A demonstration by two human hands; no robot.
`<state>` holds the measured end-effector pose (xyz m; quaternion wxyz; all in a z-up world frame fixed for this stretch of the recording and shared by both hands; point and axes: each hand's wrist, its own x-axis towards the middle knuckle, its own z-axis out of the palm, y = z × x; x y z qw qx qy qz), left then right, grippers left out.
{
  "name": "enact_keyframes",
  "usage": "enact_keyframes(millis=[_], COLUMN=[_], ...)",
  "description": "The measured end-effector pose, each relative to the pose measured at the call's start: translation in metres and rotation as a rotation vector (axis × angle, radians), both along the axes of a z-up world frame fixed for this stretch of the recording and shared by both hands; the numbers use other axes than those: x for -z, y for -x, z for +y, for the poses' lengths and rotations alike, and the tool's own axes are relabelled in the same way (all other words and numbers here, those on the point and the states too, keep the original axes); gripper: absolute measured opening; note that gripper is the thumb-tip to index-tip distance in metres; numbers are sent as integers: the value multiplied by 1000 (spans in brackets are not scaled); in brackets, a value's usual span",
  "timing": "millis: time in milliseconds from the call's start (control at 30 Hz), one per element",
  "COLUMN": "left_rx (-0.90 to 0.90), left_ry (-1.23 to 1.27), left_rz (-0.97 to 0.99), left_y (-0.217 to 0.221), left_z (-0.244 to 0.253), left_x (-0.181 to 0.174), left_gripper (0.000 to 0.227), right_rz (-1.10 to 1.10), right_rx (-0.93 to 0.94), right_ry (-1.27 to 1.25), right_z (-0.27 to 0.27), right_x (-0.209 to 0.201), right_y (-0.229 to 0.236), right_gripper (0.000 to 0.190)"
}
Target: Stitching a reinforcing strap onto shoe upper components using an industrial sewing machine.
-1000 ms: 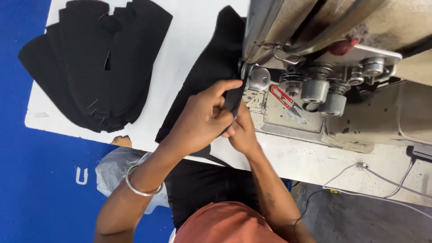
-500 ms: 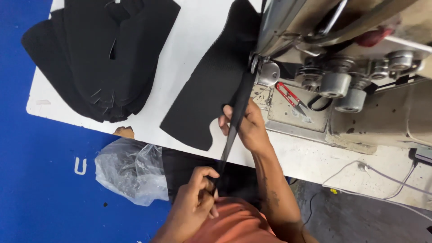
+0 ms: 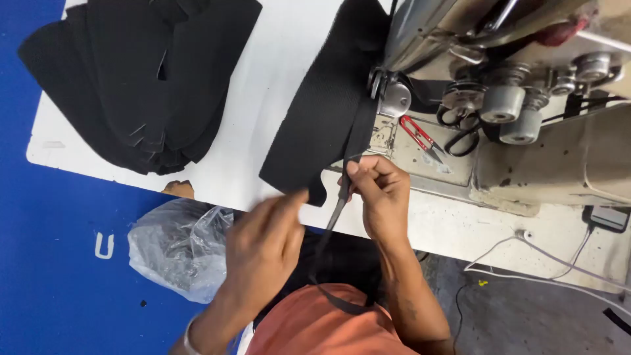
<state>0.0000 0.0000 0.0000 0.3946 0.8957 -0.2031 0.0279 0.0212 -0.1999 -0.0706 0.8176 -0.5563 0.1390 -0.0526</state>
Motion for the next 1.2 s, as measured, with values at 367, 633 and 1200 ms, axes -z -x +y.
enact_keyframes(millis=[367, 633, 1200], left_rx=[-64, -8, 70], left_ry=[264, 229, 141], left_rz=[-67, -32, -174], left_y=[-134, -146, -202], left_z=[-52, -50, -63], left_x=[13, 10, 11], left_gripper=[55, 47, 45], right_rz=[82, 109, 70], right_rx=[-28, -93, -109], right_ry=[227, 161, 112], right_z=[-4, 8, 16], right_x=[-7, 4, 9], right_y=[25, 22, 3], right_gripper=[8, 12, 12])
